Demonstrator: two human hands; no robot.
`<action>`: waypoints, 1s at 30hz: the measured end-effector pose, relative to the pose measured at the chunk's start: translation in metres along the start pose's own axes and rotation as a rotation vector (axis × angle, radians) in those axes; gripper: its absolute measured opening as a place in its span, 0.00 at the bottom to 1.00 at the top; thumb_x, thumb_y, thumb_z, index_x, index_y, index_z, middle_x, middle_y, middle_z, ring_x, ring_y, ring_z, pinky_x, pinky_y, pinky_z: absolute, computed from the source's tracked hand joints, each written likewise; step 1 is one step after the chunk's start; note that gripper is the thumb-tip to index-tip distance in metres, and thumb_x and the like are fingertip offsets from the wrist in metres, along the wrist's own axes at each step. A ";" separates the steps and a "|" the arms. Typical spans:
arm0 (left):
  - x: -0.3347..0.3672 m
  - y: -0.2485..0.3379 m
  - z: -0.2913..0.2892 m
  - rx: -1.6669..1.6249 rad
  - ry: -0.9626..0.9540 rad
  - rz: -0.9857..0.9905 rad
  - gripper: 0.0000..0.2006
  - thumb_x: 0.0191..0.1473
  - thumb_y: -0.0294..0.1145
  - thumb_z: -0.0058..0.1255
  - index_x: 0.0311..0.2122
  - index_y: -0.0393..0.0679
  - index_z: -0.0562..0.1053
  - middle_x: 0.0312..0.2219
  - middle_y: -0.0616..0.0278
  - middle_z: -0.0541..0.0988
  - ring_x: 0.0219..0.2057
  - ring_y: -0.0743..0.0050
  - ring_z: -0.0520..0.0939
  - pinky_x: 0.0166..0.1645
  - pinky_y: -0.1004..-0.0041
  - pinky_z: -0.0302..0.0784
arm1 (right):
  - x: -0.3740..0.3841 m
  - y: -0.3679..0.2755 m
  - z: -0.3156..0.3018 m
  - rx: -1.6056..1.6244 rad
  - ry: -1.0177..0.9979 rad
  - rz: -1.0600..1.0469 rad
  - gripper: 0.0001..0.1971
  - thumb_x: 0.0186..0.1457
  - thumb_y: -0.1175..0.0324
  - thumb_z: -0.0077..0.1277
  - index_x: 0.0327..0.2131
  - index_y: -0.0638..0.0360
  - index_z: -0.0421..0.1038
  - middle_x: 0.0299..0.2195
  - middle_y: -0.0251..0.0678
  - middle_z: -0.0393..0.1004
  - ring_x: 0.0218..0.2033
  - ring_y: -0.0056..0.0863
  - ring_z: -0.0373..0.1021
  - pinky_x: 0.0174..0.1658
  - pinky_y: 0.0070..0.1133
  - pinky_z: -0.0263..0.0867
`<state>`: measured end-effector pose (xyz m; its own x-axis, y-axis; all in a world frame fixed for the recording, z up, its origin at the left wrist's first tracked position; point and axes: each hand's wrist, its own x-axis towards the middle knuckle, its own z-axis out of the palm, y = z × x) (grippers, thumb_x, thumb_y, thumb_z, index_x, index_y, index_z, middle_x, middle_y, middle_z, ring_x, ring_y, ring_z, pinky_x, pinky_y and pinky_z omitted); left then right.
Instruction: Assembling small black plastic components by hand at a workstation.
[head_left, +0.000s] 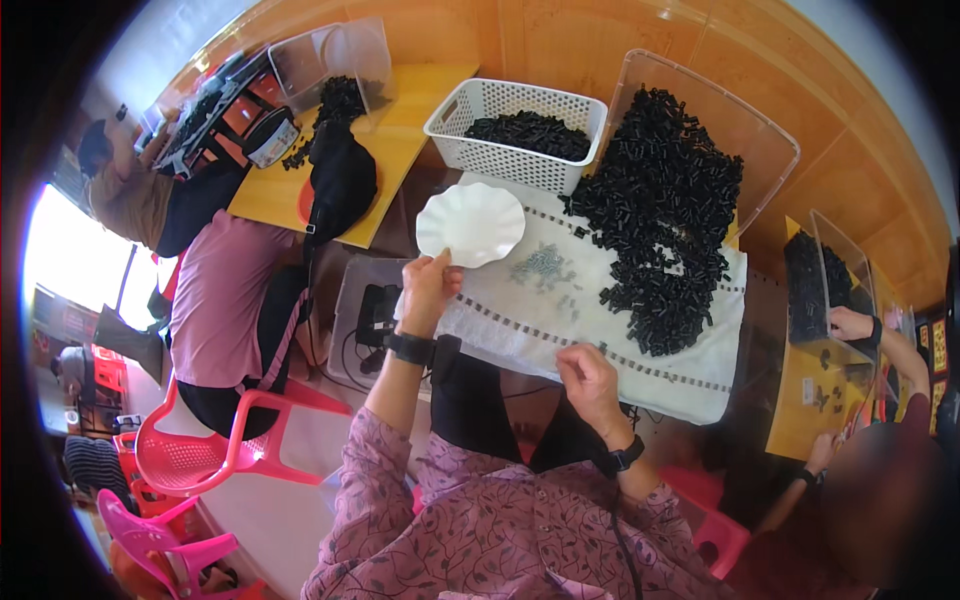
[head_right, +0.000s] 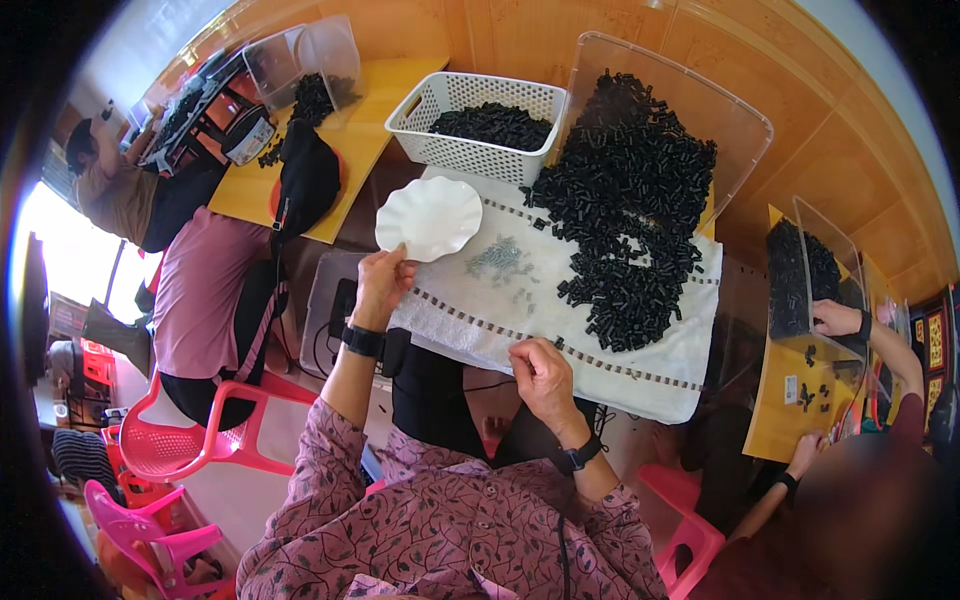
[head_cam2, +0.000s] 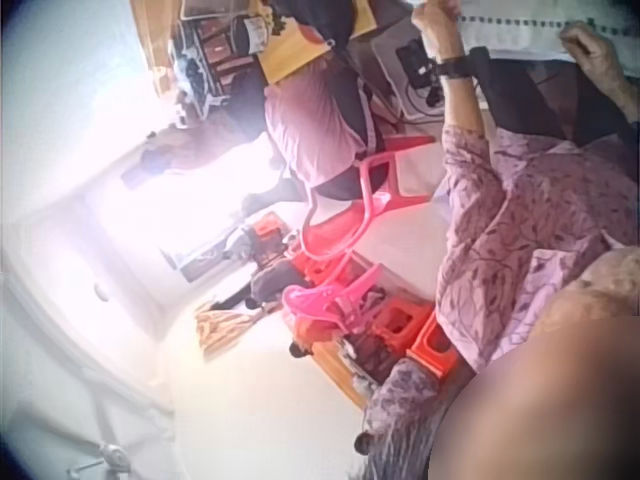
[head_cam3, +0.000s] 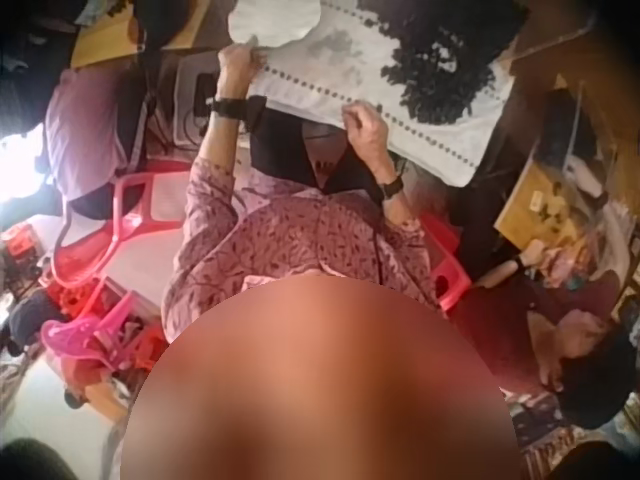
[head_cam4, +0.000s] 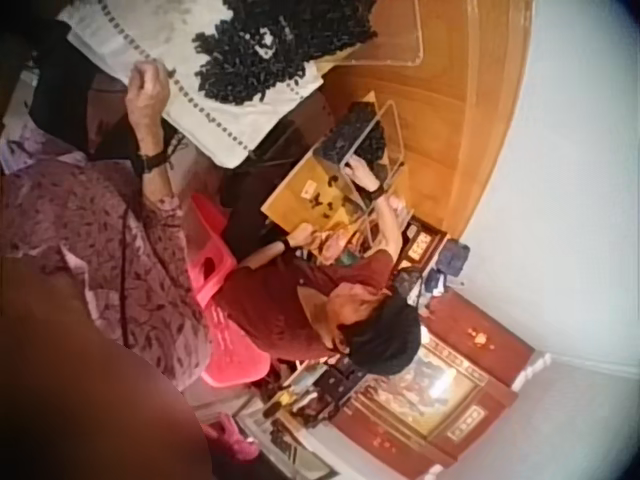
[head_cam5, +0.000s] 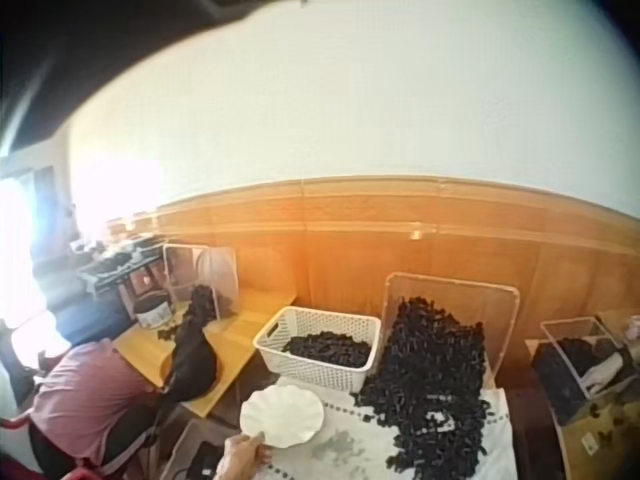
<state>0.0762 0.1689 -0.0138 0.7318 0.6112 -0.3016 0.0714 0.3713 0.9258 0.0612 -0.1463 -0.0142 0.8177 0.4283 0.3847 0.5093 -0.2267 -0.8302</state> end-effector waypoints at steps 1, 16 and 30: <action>-0.005 0.000 0.005 -0.009 0.012 -0.032 0.10 0.59 0.32 0.54 0.31 0.34 0.73 0.20 0.58 0.77 0.17 0.74 0.78 0.20 0.78 0.73 | 0.000 0.001 -0.001 -0.001 0.009 -0.001 0.07 0.49 0.82 0.56 0.31 0.61 0.72 0.29 0.39 0.75 0.29 0.35 0.75 0.32 0.24 0.70; -0.164 0.041 0.019 0.108 -0.299 0.128 0.15 0.63 0.32 0.50 0.50 0.32 0.72 0.36 0.55 0.82 0.23 0.80 0.79 0.28 0.81 0.76 | -0.009 0.007 -0.003 -0.016 0.010 -0.012 0.05 0.51 0.80 0.55 0.32 0.60 0.72 0.30 0.38 0.75 0.30 0.35 0.74 0.33 0.24 0.69; -0.207 -0.065 -0.058 0.635 0.089 0.216 0.17 0.52 0.35 0.60 0.42 0.33 0.77 0.30 0.55 0.81 0.29 0.73 0.82 0.33 0.73 0.76 | -0.008 0.005 0.002 0.007 -0.021 0.003 0.02 0.55 0.78 0.56 0.33 0.62 0.74 0.31 0.34 0.75 0.25 0.20 0.70 0.29 0.17 0.67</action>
<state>-0.1189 0.0589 -0.0247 0.7178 0.6908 -0.0870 0.3341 -0.2321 0.9135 0.0568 -0.1495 -0.0222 0.8136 0.4455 0.3737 0.5048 -0.2224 -0.8341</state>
